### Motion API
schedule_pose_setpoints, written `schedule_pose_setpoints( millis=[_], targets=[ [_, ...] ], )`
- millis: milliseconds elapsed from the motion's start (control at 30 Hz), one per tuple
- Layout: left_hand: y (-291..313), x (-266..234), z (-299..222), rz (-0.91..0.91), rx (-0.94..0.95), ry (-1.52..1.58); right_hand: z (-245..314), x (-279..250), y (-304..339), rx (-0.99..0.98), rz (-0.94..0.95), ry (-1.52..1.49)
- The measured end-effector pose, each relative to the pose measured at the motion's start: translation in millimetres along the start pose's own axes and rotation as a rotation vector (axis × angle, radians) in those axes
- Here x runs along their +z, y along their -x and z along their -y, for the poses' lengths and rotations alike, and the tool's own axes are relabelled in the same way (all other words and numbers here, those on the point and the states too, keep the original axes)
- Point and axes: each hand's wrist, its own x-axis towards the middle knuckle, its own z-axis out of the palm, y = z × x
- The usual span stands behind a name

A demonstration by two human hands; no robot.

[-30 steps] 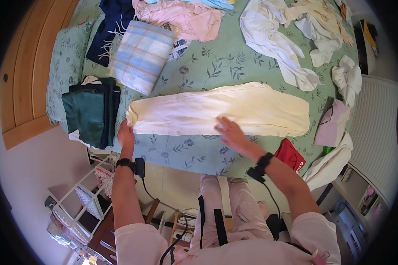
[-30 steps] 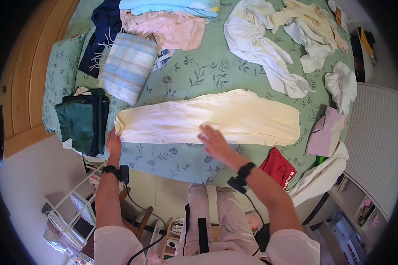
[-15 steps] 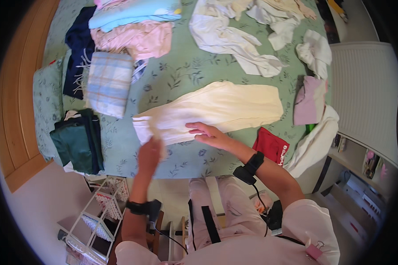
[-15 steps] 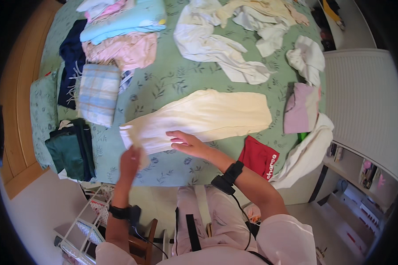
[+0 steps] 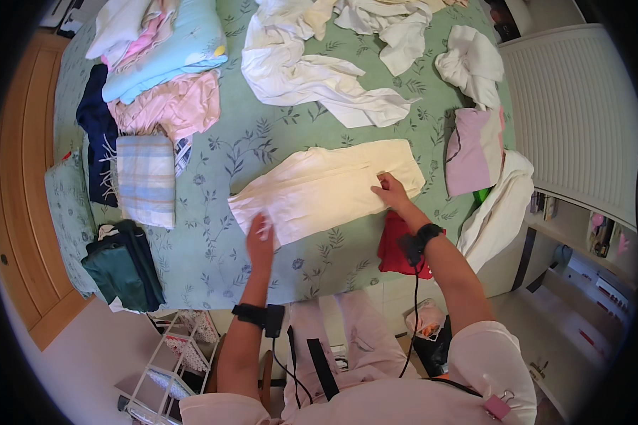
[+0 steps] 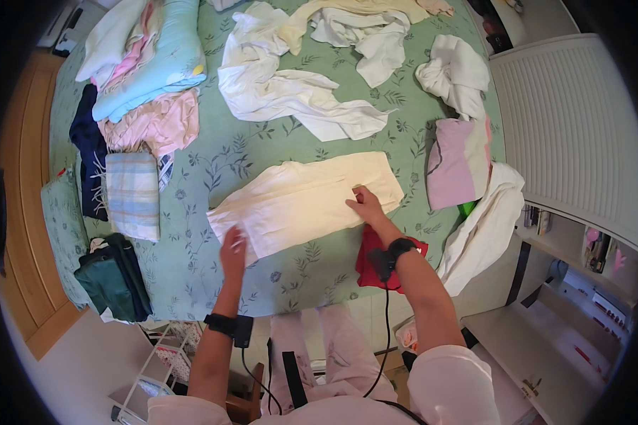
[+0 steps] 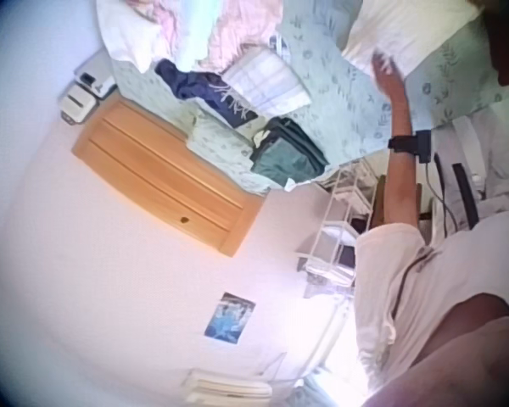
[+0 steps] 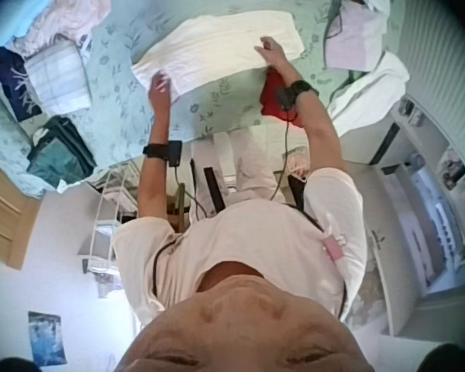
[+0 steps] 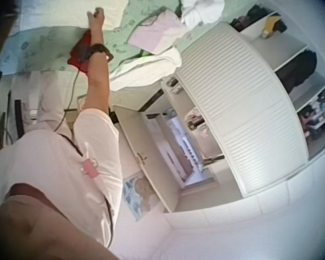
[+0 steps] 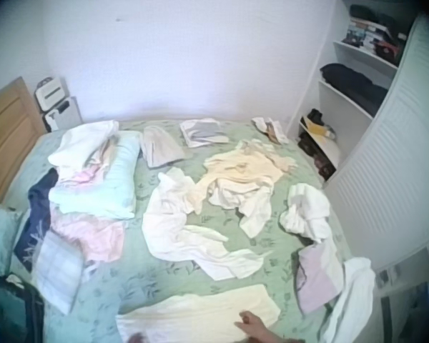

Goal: The person folds multiple garments on a bed, including a dark green item, a striped towel, a white t-shirt, a cream long-sleeve shirt, a white towel, a white patterned shirt, a pink and white item, and a white robe. Each item is unfolded, aligned, and folded into neat rectangles and stacked on the bed.

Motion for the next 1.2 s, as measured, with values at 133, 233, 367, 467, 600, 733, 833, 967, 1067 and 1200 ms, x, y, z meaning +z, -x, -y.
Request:
schedule_pose_setpoints(
  millis=[133,233,367,467,600,733,833,967,1067,1200],
  targets=[
    [-5.0,-40.5,45.9,-0.326,-0.058,-0.153,11.2,1.3,8.3,-0.273,-0.011,0.079],
    [-7.8,-44.2,60.8,-0.202,-0.196,0.139,27.2,-28.7,26.1,-0.394,-0.105,0.055],
    [-16.0,-20.2,67.1,-0.016,-0.273,0.278,42.1,-70.7,24.7,-0.072,-0.231,0.404],
    [-20.5,-1.8,61.4,0.061,-0.337,0.278,44.1,-63.9,21.0,-0.461,-0.45,0.558],
    [-16.8,5.0,34.8,-0.016,-0.289,0.197,36.2,14.2,33.1,-0.505,-0.017,0.087],
    [-13.0,-22.9,-16.0,-0.233,-0.018,0.04,36.2,90.7,46.2,-0.636,0.213,0.186],
    [-6.5,-70.8,-69.3,-0.305,0.105,-0.076,50.8,124.7,53.8,-0.413,0.377,-0.039],
    [4.0,-85.8,-133.4,-0.222,0.184,-0.275,72.1,129.2,56.2,-0.186,0.561,-0.313],
    [24.9,-35.8,-159.3,0.065,0.183,-0.578,74.9,105.4,58.7,-0.048,0.667,-0.655],
    [33.6,49.0,-167.7,0.627,0.265,-0.355,54.3,47.1,63.5,0.205,0.383,-0.9]
  ],
)
